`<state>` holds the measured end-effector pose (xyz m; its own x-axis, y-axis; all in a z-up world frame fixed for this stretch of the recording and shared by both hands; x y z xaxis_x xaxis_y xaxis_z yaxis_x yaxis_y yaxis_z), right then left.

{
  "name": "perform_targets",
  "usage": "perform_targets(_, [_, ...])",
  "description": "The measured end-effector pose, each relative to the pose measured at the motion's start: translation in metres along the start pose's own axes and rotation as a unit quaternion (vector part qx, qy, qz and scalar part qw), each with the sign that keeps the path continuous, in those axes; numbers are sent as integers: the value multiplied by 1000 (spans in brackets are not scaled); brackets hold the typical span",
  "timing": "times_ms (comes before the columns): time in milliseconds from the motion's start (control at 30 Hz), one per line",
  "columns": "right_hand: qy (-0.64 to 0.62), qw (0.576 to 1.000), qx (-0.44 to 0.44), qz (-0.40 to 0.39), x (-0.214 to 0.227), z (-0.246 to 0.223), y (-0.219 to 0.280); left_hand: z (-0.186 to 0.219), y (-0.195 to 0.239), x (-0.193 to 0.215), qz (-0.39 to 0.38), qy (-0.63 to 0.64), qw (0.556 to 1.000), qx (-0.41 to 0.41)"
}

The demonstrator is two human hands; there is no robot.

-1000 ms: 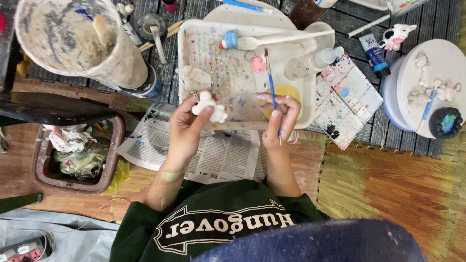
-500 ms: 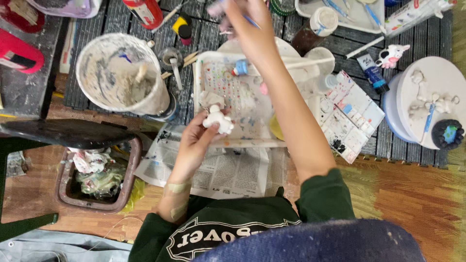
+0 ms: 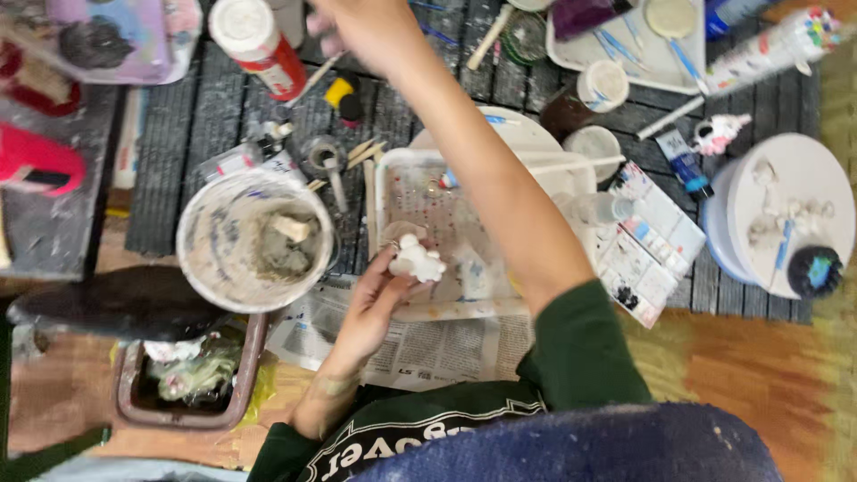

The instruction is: The person shapes a small white clay figure using a yellow sponge and a blue paintbrush. They repeatedly smooth the surface and apply a liquid to the figure while working at a cluttered craft table.

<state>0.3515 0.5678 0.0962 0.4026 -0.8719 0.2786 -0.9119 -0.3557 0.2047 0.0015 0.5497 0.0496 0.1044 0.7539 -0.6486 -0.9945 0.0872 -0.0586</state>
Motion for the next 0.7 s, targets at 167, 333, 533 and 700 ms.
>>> perform_targets(167, [58, 981, 173, 65, 91, -20, 288, -6, -17, 6, 61, 29, 997, -48])
perform_targets(333, [377, 921, -12, 95, 125, 60, 399, -3, -13, -4, 42, 6, 998, -40])
perform_targets(533, [429, 893, 16, 135, 145, 85, 418, -4, -12, -22, 54, -11, 998, -21])
perform_targets(700, [471, 877, -31, 89, 149, 104, 416, -5, -13, -21, 75, -8, 997, -20])
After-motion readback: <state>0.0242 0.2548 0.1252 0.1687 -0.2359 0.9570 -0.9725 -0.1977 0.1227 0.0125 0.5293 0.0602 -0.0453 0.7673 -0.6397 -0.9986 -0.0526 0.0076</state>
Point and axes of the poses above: each hand's wrist, its own y-axis away from the middle knuckle, its own x-axis out of the back of the hand, z = x × y, the point moved 9 cm from there along -y, towards the middle knuckle, and after that the axes turned 12 degrees about -x, right-handed, at the moved point
